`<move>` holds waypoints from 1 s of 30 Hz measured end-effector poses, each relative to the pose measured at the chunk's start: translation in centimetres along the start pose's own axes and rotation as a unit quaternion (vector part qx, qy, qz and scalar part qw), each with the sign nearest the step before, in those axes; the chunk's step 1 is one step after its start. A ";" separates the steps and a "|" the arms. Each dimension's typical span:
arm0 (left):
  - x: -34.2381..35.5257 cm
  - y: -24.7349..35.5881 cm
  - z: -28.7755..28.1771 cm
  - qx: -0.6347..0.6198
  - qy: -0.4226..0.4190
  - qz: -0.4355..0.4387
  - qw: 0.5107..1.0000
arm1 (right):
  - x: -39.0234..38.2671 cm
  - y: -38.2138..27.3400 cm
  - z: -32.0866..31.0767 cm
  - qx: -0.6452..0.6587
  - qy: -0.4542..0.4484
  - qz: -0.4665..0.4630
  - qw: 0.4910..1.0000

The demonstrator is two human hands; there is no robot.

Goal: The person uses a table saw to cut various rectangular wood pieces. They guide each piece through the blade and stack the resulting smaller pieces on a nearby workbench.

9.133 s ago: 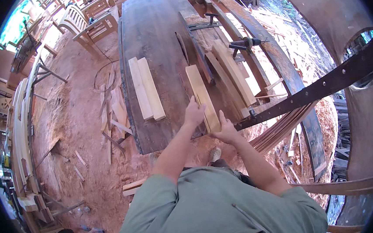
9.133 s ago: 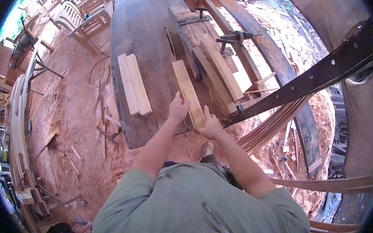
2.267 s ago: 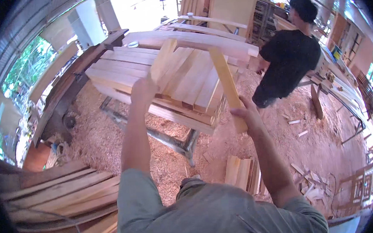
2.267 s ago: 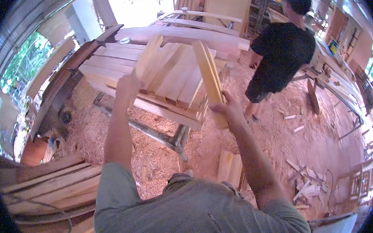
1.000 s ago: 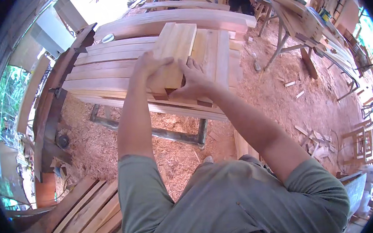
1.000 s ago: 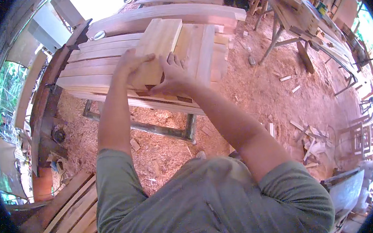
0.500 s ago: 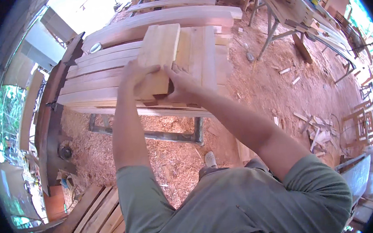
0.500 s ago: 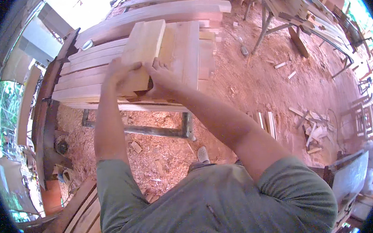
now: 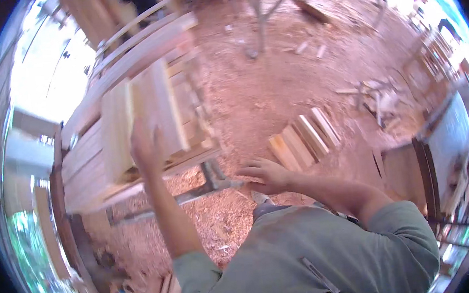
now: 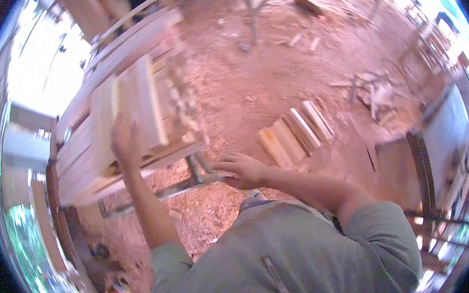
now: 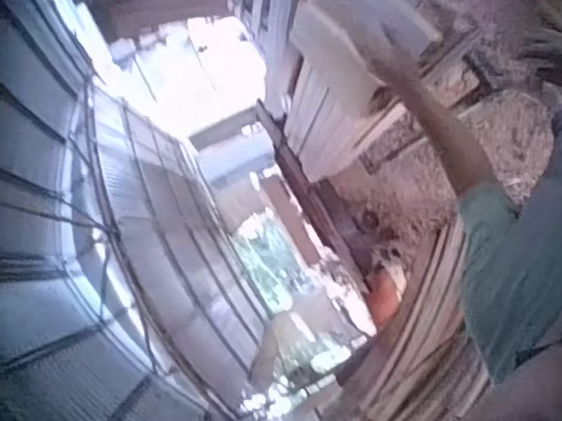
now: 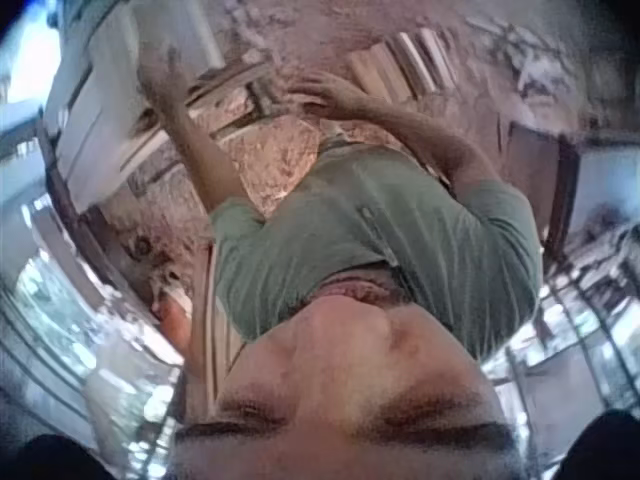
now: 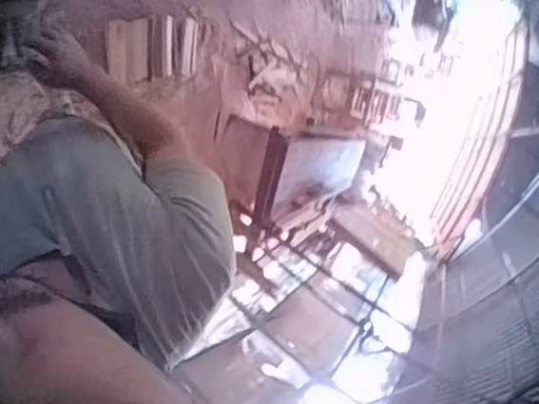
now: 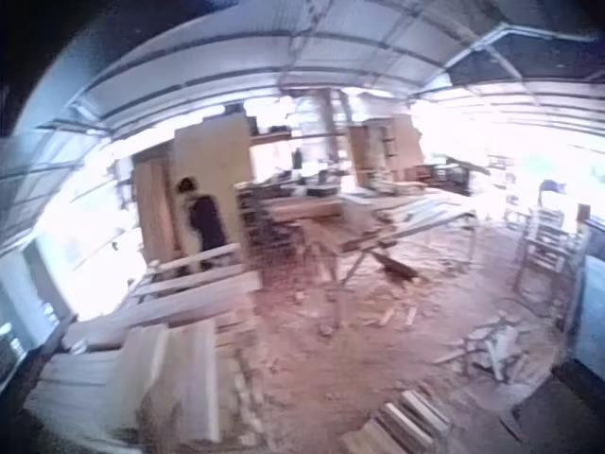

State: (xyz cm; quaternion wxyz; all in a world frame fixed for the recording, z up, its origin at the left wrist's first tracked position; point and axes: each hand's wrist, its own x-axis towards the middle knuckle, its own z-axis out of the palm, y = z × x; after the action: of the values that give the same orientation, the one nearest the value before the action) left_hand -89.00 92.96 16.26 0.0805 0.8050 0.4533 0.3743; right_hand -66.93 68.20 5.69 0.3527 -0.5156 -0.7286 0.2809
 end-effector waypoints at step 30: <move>-41.5 49.4 59.0 0.095 -0.841 0.022 0.533 | -91.4 2.3 -17.1 -0.032 0.805 0.559 0.195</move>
State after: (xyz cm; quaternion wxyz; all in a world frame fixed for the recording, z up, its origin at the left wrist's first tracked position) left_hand -28.87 44.08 -24.22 0.3395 0.7611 0.1920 -0.5183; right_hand -31.83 -17.06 -6.46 0.4819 -0.7455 0.4208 -0.1869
